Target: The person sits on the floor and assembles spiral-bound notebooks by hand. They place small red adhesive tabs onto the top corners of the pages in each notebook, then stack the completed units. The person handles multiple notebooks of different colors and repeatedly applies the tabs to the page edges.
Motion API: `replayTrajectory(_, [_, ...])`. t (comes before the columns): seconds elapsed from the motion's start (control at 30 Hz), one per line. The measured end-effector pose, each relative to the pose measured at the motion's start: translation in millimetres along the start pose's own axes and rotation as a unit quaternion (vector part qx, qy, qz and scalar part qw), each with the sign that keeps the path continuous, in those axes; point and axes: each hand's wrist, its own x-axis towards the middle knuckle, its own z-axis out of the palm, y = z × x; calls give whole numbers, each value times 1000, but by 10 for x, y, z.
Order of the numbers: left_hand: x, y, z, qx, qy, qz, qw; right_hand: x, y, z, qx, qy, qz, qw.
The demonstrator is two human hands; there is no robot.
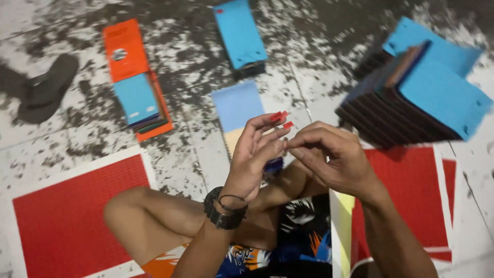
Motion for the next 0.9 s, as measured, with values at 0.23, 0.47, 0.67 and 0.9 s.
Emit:
replayTrajectory(0.23, [82,349,-367,-34,62,30,997,591,-76,276,44,-73,-62,994])
replayTrajectory(0.47, [259,235,-667,-17,95,55,994,776,251,450,27,-115,-56,991])
replayTrajectory(0.67, [371,155,-735,-29,102,51,993,876,184,489,-109,-136,-117,978])
replayTrajectory(0.9, [352,106,-752,-42,89,31,995,854,273,576,-202,-168,-145,954])
